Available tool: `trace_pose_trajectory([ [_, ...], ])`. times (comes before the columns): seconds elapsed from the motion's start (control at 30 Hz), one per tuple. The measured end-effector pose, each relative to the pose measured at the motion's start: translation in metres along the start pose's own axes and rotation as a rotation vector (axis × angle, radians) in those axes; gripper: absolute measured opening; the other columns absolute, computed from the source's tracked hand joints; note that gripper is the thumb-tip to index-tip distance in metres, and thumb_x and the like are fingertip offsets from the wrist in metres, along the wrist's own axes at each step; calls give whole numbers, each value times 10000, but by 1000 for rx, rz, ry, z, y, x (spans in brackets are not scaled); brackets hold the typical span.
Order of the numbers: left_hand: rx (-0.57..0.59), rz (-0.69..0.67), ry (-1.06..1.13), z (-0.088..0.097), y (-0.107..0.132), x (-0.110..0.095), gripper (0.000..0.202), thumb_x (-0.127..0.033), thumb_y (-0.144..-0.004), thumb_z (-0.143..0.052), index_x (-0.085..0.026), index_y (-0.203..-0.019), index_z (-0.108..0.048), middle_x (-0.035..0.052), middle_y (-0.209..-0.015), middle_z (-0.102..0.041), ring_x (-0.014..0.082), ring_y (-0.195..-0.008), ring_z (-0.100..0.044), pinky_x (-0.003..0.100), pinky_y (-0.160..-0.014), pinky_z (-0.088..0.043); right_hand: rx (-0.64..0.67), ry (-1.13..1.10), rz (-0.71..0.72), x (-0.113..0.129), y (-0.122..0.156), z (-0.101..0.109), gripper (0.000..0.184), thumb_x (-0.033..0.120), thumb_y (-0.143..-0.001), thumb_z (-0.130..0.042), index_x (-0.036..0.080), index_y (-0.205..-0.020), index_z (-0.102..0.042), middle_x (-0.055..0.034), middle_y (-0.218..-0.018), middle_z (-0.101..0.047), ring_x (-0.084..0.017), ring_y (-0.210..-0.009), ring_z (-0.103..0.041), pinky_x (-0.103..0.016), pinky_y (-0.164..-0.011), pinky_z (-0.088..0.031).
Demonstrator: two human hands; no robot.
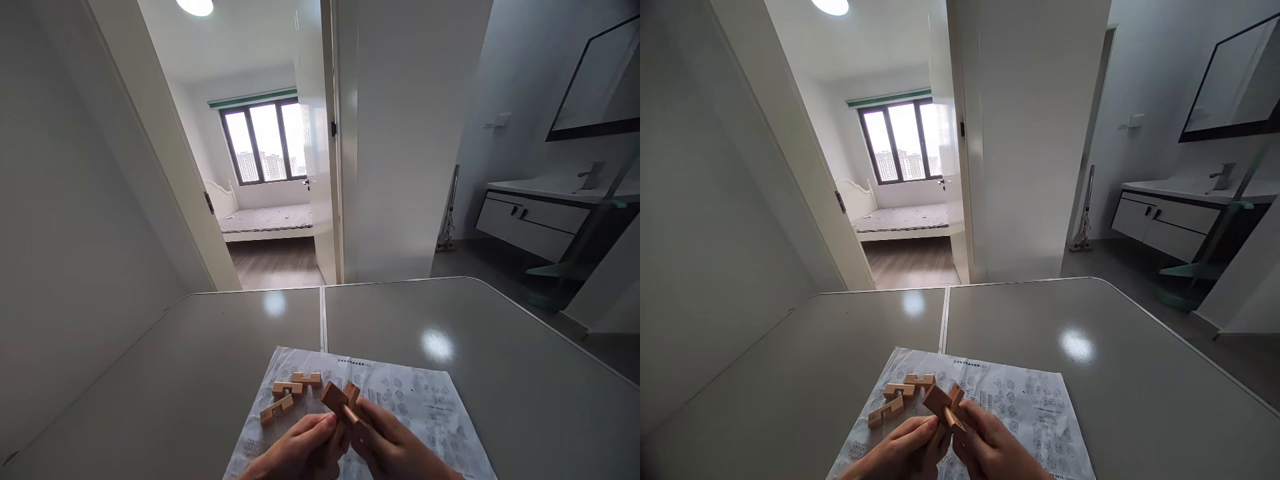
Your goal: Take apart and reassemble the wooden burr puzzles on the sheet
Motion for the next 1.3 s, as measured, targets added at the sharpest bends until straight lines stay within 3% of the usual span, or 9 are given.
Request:
trace_pose_trajectory([
  [0.23, 111, -52, -12, 3, -7, -4, 394, -508, -865, -767, -196, -888, -527, -73, -666, -373, 43, -424, -259, 206, -370, -155, -62, -39, -23, 7, -7, -5, 517, 720, -917, -608, 211, -919, -522, 68, -647, -516, -33, -394, -330, -181, -374, -218],
  [0.43, 65, -104, 44, 11, -11, -3, 510, -555, -850, -782, -239, -1127, -493, -120, -589, -293, 50, -440, -102, 178, -388, -97, -66, -17, -5, 0, -10, -2, 545, 760, -938, -523, 217, -903, -497, 71, -643, -524, -21, -332, -313, -181, -329, -187],
  [0.77, 58, -50, 30, 8, -8, -7, 493, -540, -835, -805, -258, -1021, -447, -101, -637, -351, 53, -471, -124, 188, -400, -89, -54, 227, 147, 2, -4, 8, 512, 749, -875, -615, 237, -876, -596, -68, -820, -584, -196, -717, -531, -278, -584, -459],
  [0.9, 48, -34, 12, 5, -7, -6, 503, -554, -849, -786, -248, -1088, -465, -102, -634, -354, 52, -475, -125, 191, -415, -97, -61, 335, 208, 3, -2, 8, 475, 708, -889, -623, 236, -836, -635, -88, -838, -609, -217, -757, -523, -322, -704, -484],
  [1.03, 22, -40, 20, 4, -7, -6, 491, -567, -860, -766, -247, -1086, -470, -94, -647, -396, 56, -476, -126, 195, -420, -112, -42, 363, 242, 7, -2, 5, 462, 664, -942, -584, 221, -824, -638, -71, -826, -612, -177, -694, -500, -305, -672, -457],
  [1.2, -29, -67, 23, 5, -8, -6, 457, -573, -857, -760, -219, -954, -488, -95, -654, -412, 33, -430, -132, 197, -404, -128, 8, 161, 49, 6, -8, -4, 559, 737, -955, -511, 189, -941, -620, -13, -688, -613, -111, -519, -506, -220, -485, -381],
  [1.3, -52, -93, 20, 4, -9, -7, 474, -597, -857, -744, -195, -1004, -541, -98, -640, -413, 27, -409, -122, 200, -386, -134, 62, -63, -70, 4, -13, -6, 620, 774, -890, -586, 165, -1010, -602, -3, -679, -637, -71, -390, -478, -191, -391, -314],
])
Point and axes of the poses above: each hand's wrist, its own y-axis away from the middle knuckle, its own z-axis out of the back of the hand, x = y × z, the point moved 2 cm from there along -y, towards the middle knuckle
